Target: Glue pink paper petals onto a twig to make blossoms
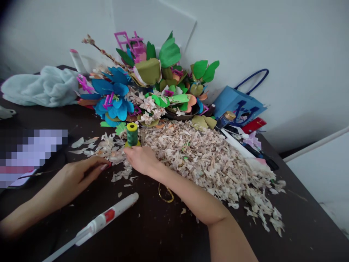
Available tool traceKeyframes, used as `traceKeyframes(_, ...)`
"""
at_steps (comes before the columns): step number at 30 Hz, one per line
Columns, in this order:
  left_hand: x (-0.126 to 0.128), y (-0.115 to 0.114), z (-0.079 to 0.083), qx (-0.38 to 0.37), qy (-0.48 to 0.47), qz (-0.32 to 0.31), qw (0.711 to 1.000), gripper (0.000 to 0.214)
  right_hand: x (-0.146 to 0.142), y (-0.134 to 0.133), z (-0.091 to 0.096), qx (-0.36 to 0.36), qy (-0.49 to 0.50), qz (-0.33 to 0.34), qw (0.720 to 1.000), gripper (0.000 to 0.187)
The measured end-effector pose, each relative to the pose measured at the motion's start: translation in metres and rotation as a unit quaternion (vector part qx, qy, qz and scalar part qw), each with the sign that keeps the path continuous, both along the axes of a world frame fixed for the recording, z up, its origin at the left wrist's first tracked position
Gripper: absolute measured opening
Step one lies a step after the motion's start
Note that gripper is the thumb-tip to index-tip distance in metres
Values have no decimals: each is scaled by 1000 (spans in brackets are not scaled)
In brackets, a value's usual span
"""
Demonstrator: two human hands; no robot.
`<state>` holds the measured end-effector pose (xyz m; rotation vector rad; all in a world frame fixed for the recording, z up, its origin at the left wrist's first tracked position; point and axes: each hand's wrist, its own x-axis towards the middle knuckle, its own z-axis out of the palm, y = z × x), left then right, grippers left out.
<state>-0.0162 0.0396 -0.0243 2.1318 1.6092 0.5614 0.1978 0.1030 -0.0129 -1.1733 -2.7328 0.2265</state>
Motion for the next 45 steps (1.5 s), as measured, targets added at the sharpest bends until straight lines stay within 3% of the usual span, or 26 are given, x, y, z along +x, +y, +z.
traceKeyframes(4, -1, 1, -3, -18, 6, -10, 1000, 36, -4, 3, -1, 17, -76, 0, 997, 20)
traceKeyframes(10, 2, -1, -2, -13, 4, -17, 1000, 37, -6, 7, -7, 23, -80, 8, 996, 17)
traceKeyframes(14, 2, -1, 0, -19, -16, -13, 1000, 32, -1, 8, -5, -11, 0, -9, 1000, 19)
traceKeyframes(16, 2, -1, 3, -33, -55, -17, 998, 29, 2, 8, -2, -86, 97, -25, 991, 15)
traceKeyframes(18, 3, -1, 6, -59, -99, -20, 993, 29, 6, 5, 0, -218, 210, -39, 952, 11)
traceKeyframes(21, 5, -2, 9, -123, -165, -9, 979, 33, 9, -2, 2, -417, 327, -48, 846, 14)
traceKeyframes(23, 5, -1, 8, -158, -214, -10, 964, 36, 10, -9, 3, -493, 354, -45, 793, 17)
traceKeyframes(25, 6, 0, 7, -177, -260, -17, 949, 37, 10, -15, 4, -525, 359, -39, 770, 20)
traceKeyframes(30, 7, 1, 4, -213, -314, -35, 924, 34, 5, -23, 7, -511, 345, -30, 786, 25)
traceKeyframes(35, 10, 0, 3, -207, -315, -36, 925, 30, 0, -28, 12, -432, 294, -11, 852, 18)
traceKeyframes(39, 11, -1, 2, -210, -313, -29, 926, 26, -1, -32, 18, -389, 267, 3, 882, 15)
traceKeyframes(42, 11, 0, 3, -222, -323, -26, 920, 25, 0, -34, 20, -385, 266, 5, 884, 18)
traceKeyframes(45, 10, 0, 5, -245, -350, -16, 904, 26, 1, -34, 17, -417, 312, -2, 854, 30)
